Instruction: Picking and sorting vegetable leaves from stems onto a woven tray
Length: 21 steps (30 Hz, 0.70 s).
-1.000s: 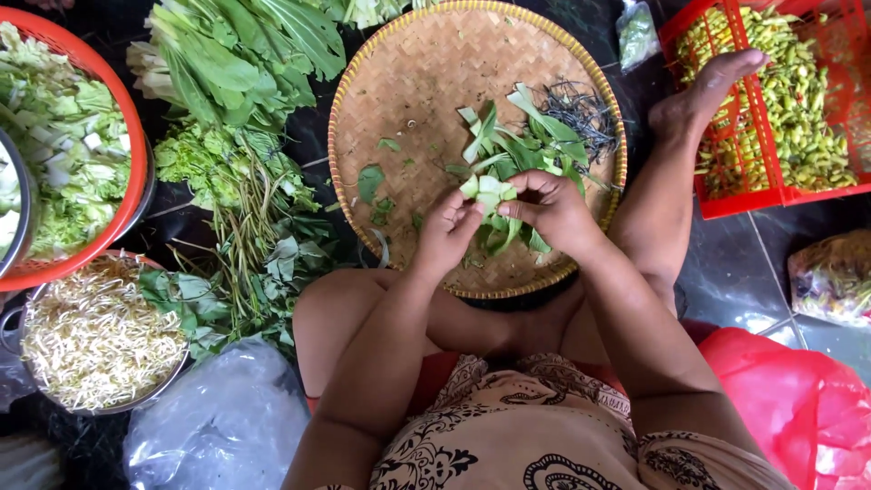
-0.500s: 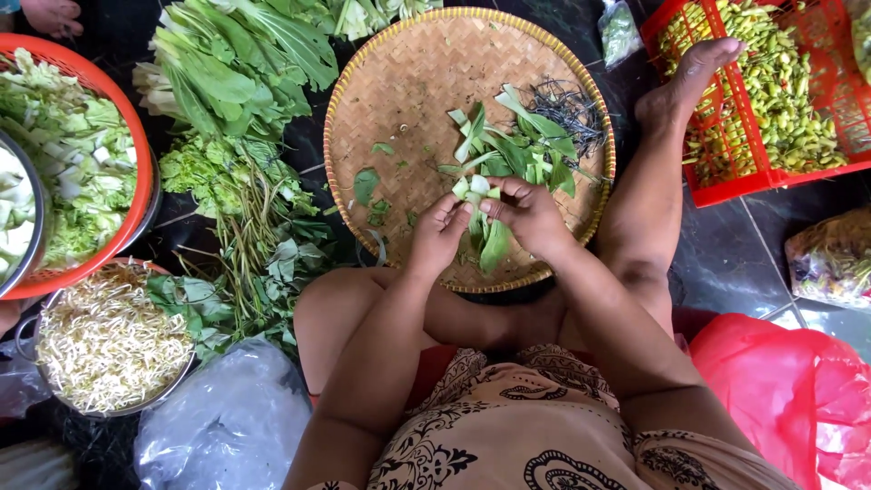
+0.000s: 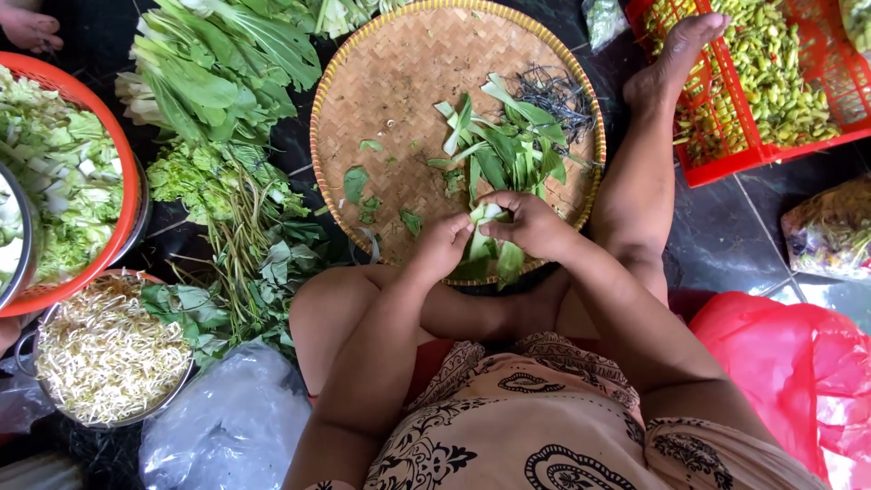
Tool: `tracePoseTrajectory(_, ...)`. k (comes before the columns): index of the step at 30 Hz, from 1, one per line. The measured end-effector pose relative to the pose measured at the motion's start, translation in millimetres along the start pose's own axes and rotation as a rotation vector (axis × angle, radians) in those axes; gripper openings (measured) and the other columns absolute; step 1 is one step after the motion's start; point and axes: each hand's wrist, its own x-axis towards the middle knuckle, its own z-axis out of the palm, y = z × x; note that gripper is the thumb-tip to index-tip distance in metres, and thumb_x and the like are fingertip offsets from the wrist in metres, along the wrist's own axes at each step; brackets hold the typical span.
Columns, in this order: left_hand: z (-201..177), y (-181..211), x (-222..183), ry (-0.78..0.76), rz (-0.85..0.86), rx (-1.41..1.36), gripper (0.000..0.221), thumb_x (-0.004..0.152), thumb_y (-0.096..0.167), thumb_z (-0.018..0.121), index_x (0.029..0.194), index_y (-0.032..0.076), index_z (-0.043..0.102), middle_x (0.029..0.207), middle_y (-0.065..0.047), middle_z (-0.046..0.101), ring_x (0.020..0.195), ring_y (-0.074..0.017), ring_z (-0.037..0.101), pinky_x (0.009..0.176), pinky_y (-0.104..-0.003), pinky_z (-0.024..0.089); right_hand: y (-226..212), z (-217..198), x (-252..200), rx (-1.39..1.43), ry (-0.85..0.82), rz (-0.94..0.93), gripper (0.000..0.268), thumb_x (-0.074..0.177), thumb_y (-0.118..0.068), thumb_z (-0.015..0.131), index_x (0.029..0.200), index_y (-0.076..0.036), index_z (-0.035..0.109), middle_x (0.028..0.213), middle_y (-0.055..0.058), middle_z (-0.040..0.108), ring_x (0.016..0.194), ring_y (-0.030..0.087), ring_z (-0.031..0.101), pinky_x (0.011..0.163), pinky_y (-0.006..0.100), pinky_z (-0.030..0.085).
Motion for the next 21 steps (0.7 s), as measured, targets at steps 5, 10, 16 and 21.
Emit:
tracePoseTrajectory(5, 8.5, 13.1, 1.7, 0.238, -0.185, -0.124, 0.010, 0.092, 0.019, 0.073, 0.099, 0.016, 0.079, 0.081, -0.010, 0.075, 0.080, -0.0204, 0.073, 0.073, -0.035, 0.059, -21.8, -2.5, 8.7, -0.075, 0.072, -0.081, 0.031, 0.087, 0.003, 0.077, 0.118, 0.003, 0.072, 0.089, 0.021, 0.075, 0.064, 0.017, 0.065, 0.064, 0.031, 0.053)
tracePoseTrajectory(10, 3.8, 13.3, 5.6, 0.401, -0.179, -0.442, 0.017, 0.098, 0.012, 0.072, 0.113, 0.009, 0.079, 0.100, -0.017, 0.078, 0.096, -0.0211, 0.074, 0.085, -0.037, 0.061, -46.1, -5.3, 15.0, -0.167, 0.167, -0.279, 0.023, 0.086, 0.003, 0.080, 0.108, 0.001, 0.075, 0.088, 0.018, 0.076, 0.055, 0.014, 0.058, 0.058, 0.028, 0.047)
tracePoseTrajectory(16, 4.1, -2.2, 8.5, -0.153, -0.754, -1.201, 0.115, 0.087, 0.091, 0.037, 0.138, -0.011, 0.055, 0.131, -0.030, 0.063, 0.120, -0.0362, 0.065, 0.106, -0.051, 0.050, -15.5, 37.6, 11.8, -0.504, 0.396, -0.614, 0.022, 0.093, -0.010, 0.076, 0.115, -0.011, 0.076, 0.097, 0.014, 0.067, 0.089, 0.038, 0.069, 0.080, 0.048, 0.057)
tracePoseTrajectory(21, 19.2, -20.3, 10.5, -0.056, -0.644, -1.518, 0.034, 0.097, 0.039, 0.071, 0.117, 0.012, 0.072, 0.088, 0.004, 0.073, 0.068, -0.0085, 0.066, 0.070, -0.025, 0.059, 6.3, 59.0, -4.7, -0.548, 0.302, -0.941, 0.010, 0.094, -0.003, 0.067, 0.097, -0.003, 0.076, 0.117, 0.013, 0.074, 0.110, 0.038, 0.069, 0.096, 0.053, 0.055)
